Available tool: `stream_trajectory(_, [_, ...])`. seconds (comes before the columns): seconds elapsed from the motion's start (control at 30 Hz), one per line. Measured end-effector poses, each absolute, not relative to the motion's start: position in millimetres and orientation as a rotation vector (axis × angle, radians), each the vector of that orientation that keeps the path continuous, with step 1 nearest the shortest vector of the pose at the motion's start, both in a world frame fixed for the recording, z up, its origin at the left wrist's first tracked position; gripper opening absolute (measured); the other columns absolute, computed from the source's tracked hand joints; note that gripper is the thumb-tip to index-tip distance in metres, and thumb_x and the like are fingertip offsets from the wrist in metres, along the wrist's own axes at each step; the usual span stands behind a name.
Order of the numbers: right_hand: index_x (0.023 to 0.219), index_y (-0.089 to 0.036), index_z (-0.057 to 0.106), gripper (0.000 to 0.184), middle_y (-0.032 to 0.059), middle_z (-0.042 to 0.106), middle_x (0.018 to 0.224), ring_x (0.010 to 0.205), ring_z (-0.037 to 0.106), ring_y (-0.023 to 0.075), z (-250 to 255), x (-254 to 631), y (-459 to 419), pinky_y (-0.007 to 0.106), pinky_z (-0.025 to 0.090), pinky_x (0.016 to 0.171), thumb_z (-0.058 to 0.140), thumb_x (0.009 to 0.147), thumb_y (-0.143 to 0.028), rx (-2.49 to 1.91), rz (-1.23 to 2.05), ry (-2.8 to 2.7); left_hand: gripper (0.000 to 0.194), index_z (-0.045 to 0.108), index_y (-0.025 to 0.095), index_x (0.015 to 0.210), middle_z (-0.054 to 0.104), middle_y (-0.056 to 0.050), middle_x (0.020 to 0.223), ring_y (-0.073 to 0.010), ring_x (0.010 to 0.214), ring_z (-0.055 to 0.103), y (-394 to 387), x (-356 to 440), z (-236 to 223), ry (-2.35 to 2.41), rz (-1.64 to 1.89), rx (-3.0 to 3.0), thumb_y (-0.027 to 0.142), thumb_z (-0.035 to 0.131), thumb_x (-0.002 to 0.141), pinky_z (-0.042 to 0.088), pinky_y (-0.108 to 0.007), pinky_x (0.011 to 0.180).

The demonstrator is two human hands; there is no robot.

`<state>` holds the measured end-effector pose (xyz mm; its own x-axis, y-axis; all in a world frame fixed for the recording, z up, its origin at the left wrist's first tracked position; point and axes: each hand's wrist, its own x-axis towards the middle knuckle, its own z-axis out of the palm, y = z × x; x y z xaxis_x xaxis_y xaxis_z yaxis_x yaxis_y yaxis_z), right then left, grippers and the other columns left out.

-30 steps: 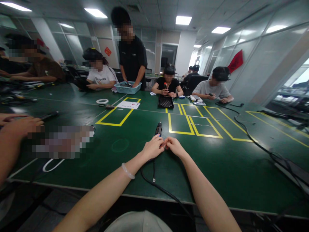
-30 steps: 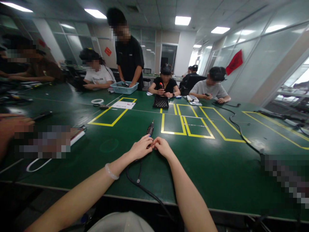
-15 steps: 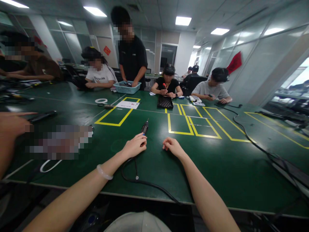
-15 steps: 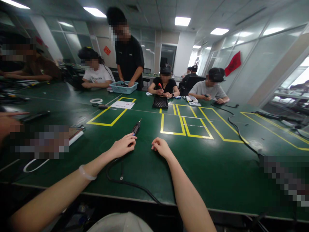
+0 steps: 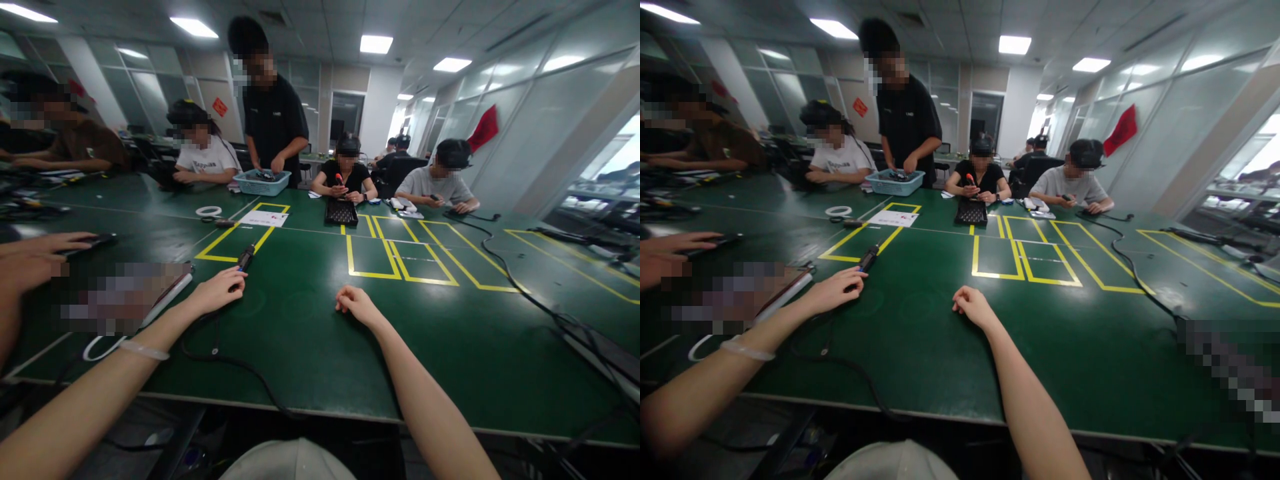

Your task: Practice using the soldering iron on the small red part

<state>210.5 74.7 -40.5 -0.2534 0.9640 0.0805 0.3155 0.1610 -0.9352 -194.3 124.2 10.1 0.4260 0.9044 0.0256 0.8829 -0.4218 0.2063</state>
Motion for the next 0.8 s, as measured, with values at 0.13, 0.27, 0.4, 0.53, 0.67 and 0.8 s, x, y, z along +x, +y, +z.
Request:
stream_trajectory(0.13, [0.082,-0.017,0.056,0.008,0.0005,0.066,0.066,0.054,0.056,0.011,-41.5,210.2,75.2,0.023,0.045,0.057,0.053,0.081,-0.024,-1.23,1.123,-1.693,0.025,0.062,0.022,0.073,0.062,-0.006,0.125,-0.0246,0.135,0.036,138.1,-223.4,10.6,1.561,0.247,2.526,0.045,0.05,0.074,0.025,-0.042,0.113])
stream_trajectory(0.27, [0.082,-0.016,0.057,0.008,0.0007,0.066,0.066,0.054,0.056,0.0106,-41.7,209.2,74.8,0.023,0.045,0.057,0.053,0.082,-0.024,-1.225,1.123,-1.694,0.027,0.064,0.023,0.073,0.062,-0.007,0.125,-0.0263,0.132,0.041,138.8,-236.2,11.2,1.568,0.266,2.571,0.045,0.05,0.074,0.026,-0.042,0.113])
stream_trajectory(0.4, [0.08,-0.017,0.056,0.008,0.0004,0.065,0.065,0.054,0.055,0.0105,-40.9,207.6,73.8,0.023,0.045,0.057,0.053,0.082,-0.024,-1.214,1.113,-1.703,0.032,0.062,0.022,0.098,0.053,-0.006,0.133,-0.026,0.129,0.041,121.5,-228.1,14.6,1.841,0.273,2.655,0.042,0.048,0.078,0.032,-0.042,0.11])
stream_trajectory(0.53, [0.081,-0.017,0.056,0.009,0.0002,0.065,0.065,0.054,0.055,0.0106,-40.7,207.4,73.2,0.023,0.045,0.057,0.053,0.082,-0.025,-1.219,1.113,-1.704,0.028,0.051,0.018,0.101,0.051,-0.01,0.128,-0.0245,0.124,0.041,101.2,-212.4,19.5,2.126,0.09,2.711,0.038,0.051,0.081,0.039,-0.039,0.104])
stream_trajectory(0.67, [0.081,-0.017,0.056,0.009,0.0005,0.065,0.066,0.055,0.056,0.0109,-41.3,208.3,73.4,0.023,0.045,0.058,0.053,0.081,-0.025,-1.214,1.122,-1.706,0.023,0.049,0.02,0.1,0.052,-0.008,0.125,-0.0238,0.121,0.043,91.1,-204.5,20.6,2.217,-0.019,2.708,0.036,0.048,0.084,0.044,-0.038,0.099])
stream_trajectory(0.8, [0.08,-0.017,0.056,0.01,0.0004,0.064,0.065,0.054,0.055,0.011,-42.0,208.5,74.0,0.023,0.045,0.058,0.053,0.081,-0.026,-1.202,1.128,-1.7,0.026,0.053,0.019,0.099,0.056,-0.009,0.121,-0.0275,0.116,0.049,86.3,-201.3,22.0,2.251,0.186,2.622,0.037,0.037,0.088,0.048,-0.04,0.09])
